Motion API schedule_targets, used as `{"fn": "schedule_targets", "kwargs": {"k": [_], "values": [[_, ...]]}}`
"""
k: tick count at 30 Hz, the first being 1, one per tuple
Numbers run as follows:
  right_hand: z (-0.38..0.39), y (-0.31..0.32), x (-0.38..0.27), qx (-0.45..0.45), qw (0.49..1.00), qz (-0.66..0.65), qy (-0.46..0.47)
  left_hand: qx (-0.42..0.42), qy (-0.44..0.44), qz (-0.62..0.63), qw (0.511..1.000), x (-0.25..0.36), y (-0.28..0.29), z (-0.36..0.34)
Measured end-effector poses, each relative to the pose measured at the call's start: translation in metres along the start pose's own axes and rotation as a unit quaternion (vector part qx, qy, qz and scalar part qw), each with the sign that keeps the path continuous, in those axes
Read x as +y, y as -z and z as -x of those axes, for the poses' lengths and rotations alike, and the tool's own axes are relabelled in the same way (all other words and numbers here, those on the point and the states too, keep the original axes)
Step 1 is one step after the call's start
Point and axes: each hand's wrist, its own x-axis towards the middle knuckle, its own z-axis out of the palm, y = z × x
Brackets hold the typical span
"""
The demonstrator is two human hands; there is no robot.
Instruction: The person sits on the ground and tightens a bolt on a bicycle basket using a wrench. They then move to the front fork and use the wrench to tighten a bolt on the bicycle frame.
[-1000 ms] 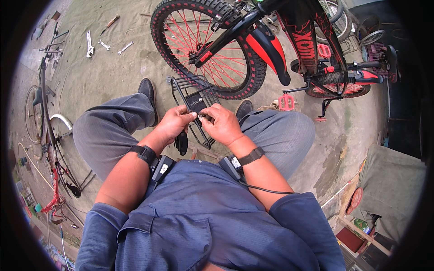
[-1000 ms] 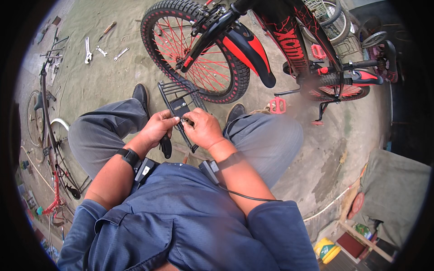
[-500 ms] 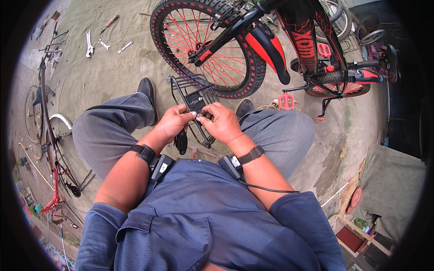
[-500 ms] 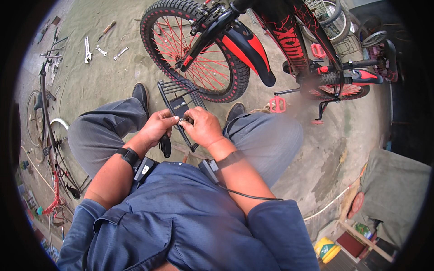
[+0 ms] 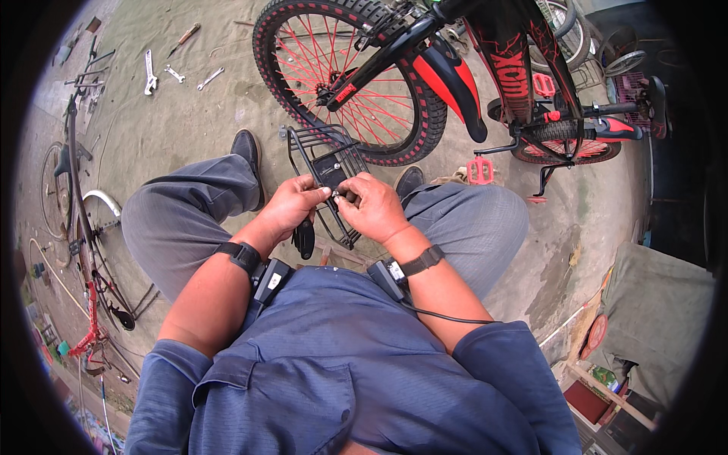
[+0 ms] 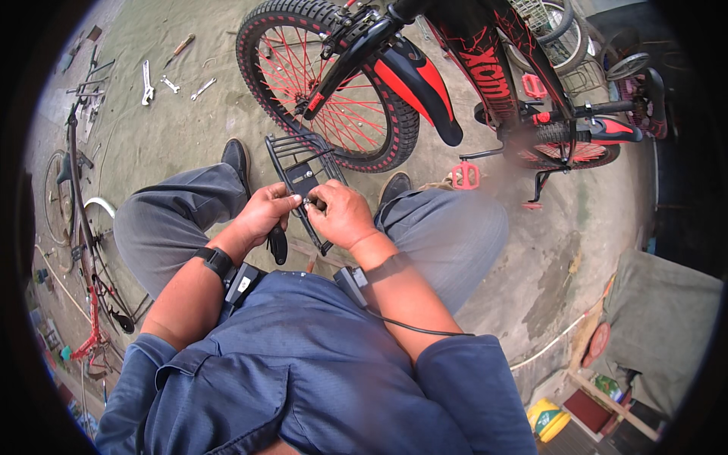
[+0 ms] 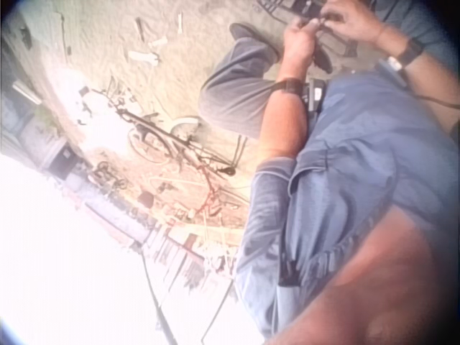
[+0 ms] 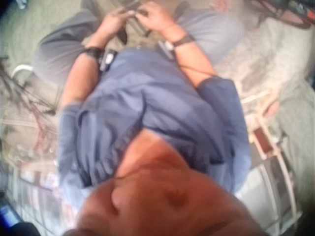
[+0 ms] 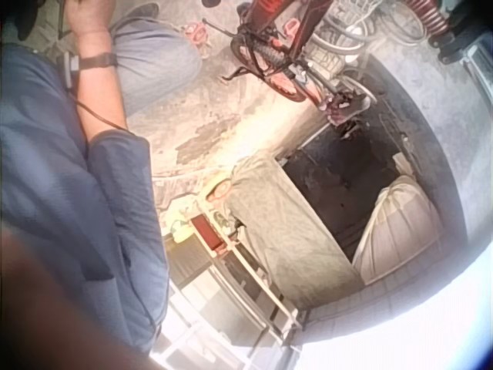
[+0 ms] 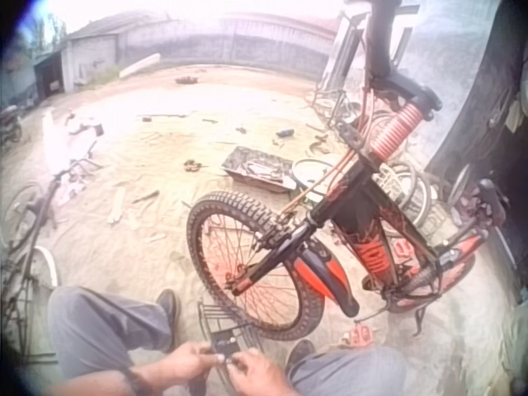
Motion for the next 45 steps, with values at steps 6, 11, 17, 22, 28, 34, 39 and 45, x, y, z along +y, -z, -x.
{"fn": "schedule_targets", "kwargs": {"k": [6,11,17,22,28,34,39,45], "values": [[0.0000,0.0000,-0.0006,0.004,1.000,0.000,-0.005,0.001,0.000,0.004,1.000,0.0005,-0.0005,0.0007],[-0.0010,0.0013,-0.0033,0.012,1.000,-0.003,-0.007,0.004,0.006,0.000,1.000,-0.0002,0.0001,-0.0008],[-0.0012,0.0019,-0.0046,0.020,1.000,-0.014,0.009,0.000,0.002,0.011,1.000,0.0006,-0.0004,-0.0006],[-0.0008,0.0011,-0.0018,0.018,1.000,-0.001,0.021,-0.007,-0.004,0.016,1.000,-0.0013,0.0009,-0.0017],[-0.0011,0.0010,-0.0014,0.028,0.999,-0.012,0.021,-0.005,-0.017,0.017,1.000,-0.0046,0.0014,-0.0031],[-0.0011,0.0014,-0.0033,0.027,0.999,-0.016,0.009,-0.007,-0.018,0.019,1.000,-0.0003,-0.0009,0.0004],[-0.0020,0.0011,-0.0038,0.030,0.999,0.012,0.017,-0.013,-0.025,0.014,1.000,-0.0015,0.0004,-0.0013],[-0.0011,0.0012,-0.0050,0.029,0.999,0.010,0.012,-0.018,-0.023,0.019,0.999,0.0005,0.0013,-0.0010]]}}
